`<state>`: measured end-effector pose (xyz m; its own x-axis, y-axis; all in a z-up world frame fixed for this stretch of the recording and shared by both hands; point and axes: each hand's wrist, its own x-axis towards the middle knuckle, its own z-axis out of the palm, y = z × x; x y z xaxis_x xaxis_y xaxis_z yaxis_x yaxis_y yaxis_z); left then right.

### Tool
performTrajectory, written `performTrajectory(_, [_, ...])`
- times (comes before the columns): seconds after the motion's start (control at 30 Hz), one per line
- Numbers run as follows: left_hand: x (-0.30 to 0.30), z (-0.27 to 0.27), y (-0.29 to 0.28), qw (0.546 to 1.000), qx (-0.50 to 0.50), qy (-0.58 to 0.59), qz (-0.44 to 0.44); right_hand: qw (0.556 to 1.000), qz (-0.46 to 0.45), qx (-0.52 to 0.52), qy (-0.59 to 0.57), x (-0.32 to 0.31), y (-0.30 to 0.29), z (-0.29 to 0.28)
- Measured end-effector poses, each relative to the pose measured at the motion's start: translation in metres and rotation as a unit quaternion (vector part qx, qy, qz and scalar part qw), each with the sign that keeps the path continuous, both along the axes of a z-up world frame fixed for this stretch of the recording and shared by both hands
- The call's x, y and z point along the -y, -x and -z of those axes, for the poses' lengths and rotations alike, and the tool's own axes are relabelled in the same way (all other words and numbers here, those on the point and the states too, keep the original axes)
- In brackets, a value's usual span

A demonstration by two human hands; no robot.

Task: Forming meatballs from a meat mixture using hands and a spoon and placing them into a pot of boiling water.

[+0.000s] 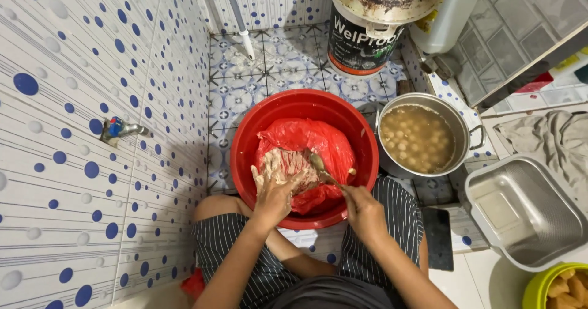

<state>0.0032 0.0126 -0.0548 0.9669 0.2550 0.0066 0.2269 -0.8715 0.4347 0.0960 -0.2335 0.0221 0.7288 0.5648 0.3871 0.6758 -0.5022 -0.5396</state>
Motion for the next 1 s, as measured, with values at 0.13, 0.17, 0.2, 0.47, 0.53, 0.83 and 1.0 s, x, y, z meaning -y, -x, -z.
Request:
performTrajectory(0.13, [0.005, -0.054, -0.001, 0.997, 0.077, 0.009, 0.032, 0.998, -0.045, -0.019, -0.027, -0.008, 0.023, -0.017])
performTrajectory(0.17, [0.007, -0.058, 0.000, 0.996, 0.077, 0.009, 0.032, 0.998, -0.044, -0.018, -0.027, -0.007, 0.021, -0.014])
performTrajectory(0.2, [0.010, -0.063, 0.001, 0.998, 0.052, 0.025, 0.021, 0.999, -0.042, -0.009, -0.029, -0.006, 0.019, -0.011])
performTrajectory(0.47, [0.010, -0.035, -0.002, 0.997, -0.047, -0.057, 0.010, 0.967, 0.058, -0.197, -0.149, -0.005, 0.003, -0.005])
performTrajectory(0.53, [0.002, -0.024, -0.004, 0.999, -0.021, -0.039, 0.030, 0.901, 0.016, -0.363, -0.236, -0.012, 0.009, -0.003])
performTrajectory(0.83, [-0.015, 0.045, 0.005, 0.981, 0.062, 0.136, 0.120, 0.935, 0.031, -0.320, -0.147, -0.014, 0.016, -0.028])
performTrajectory(1.0, [-0.011, 0.015, 0.003, 0.964, 0.102, 0.214, 0.117, 0.942, -0.017, -0.311, -0.129, -0.010, 0.021, -0.009])
